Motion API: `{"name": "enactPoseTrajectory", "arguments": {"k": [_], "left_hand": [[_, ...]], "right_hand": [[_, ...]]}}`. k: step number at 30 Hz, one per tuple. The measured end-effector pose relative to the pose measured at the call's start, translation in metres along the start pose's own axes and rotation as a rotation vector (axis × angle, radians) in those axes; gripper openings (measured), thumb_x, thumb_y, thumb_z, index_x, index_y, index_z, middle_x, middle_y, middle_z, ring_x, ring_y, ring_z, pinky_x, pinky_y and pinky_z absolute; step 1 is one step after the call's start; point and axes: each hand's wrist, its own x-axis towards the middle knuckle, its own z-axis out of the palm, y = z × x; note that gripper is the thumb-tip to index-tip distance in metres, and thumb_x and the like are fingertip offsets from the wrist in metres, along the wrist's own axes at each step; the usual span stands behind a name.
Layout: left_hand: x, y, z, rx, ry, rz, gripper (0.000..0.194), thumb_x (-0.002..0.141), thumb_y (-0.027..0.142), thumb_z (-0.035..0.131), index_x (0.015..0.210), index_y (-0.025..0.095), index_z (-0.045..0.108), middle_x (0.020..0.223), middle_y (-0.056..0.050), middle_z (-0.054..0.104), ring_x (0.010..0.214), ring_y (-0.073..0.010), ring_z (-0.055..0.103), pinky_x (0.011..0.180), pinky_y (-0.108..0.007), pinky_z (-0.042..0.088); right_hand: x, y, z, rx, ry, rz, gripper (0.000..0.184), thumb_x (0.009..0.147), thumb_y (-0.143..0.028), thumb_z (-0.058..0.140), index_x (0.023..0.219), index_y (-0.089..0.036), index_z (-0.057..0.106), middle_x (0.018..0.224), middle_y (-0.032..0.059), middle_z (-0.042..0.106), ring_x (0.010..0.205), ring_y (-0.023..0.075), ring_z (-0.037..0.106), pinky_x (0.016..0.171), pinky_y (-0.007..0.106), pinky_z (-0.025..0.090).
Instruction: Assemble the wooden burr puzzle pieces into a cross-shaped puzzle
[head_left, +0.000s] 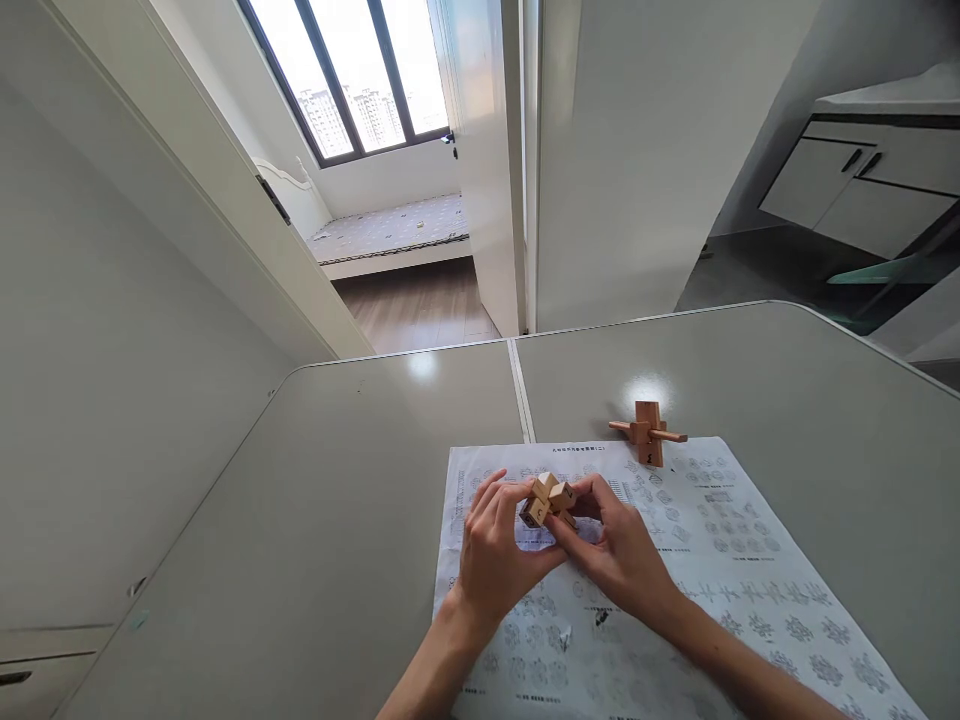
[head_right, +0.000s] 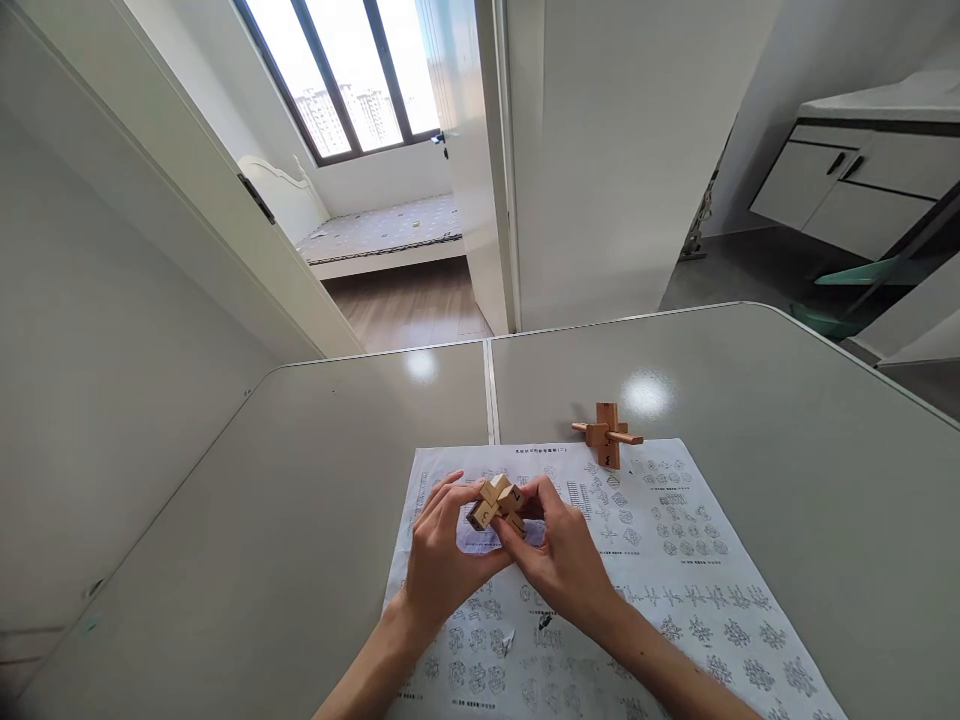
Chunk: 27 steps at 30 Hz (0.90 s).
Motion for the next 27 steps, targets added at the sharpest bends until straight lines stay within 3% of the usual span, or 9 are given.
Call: {"name": "enactPoseTrajectory", "arguments": {"k": [8, 14, 20, 27], "left_hand": [[-0.002, -0.001, 0.001, 0.005, 0.001, 0.004, 0.056, 0.07, 0.015, 0.088, 0.115, 0.026, 0.056, 0.098, -0.001, 0.079, 0.088, -0.0239, 0.079, 0.108, -0.054, 0.059], [0.0, -0.001, -0.001, 0.022, 0.018, -0.007, 0.051, 0.073, 0.017, 0.085, 0.115, 0.025, 0.057, 0.098, -0.001, 0.079, 0.089, -0.0233, 0.079, 0.105, -0.051, 0.061], [0.003, 0.001, -0.003, 0.072, 0.006, -0.004, 0.048, 0.071, 0.018, 0.083, 0.111, 0.026, 0.058, 0.095, 0.001, 0.08, 0.083, -0.0218, 0.079, 0.104, -0.049, 0.059], [0.005, 0.007, -0.003, 0.125, 0.054, 0.0, 0.042, 0.069, 0.019, 0.08, 0.105, 0.027, 0.059, 0.091, 0.004, 0.082, 0.076, -0.0214, 0.08, 0.116, -0.056, 0.047]], "right_hand": [[0.0, 0.001, 0.0, -0.017, 0.005, 0.017, 0.027, 0.097, -0.047, 0.069, 0.099, -0.026, 0.052, 0.097, 0.0075, 0.076, 0.09, 0.0273, 0.075, 0.058, 0.03, 0.054], [0.006, -0.001, -0.005, 0.063, -0.068, -0.004, 0.024, 0.102, -0.047, 0.062, 0.098, -0.025, 0.052, 0.091, 0.0033, 0.074, 0.085, 0.023, 0.073, 0.074, 0.033, 0.059], [0.006, 0.002, -0.004, -0.048, 0.015, 0.007, 0.033, 0.105, -0.054, 0.053, 0.09, -0.025, 0.052, 0.08, 0.0024, 0.072, 0.072, 0.0224, 0.071, 0.058, 0.029, 0.052], [0.002, 0.006, 0.005, -0.124, 0.122, -0.007, 0.036, 0.104, -0.059, 0.052, 0.089, -0.026, 0.053, 0.076, 0.0034, 0.072, 0.065, 0.0233, 0.069, 0.054, 0.03, 0.05]]}}
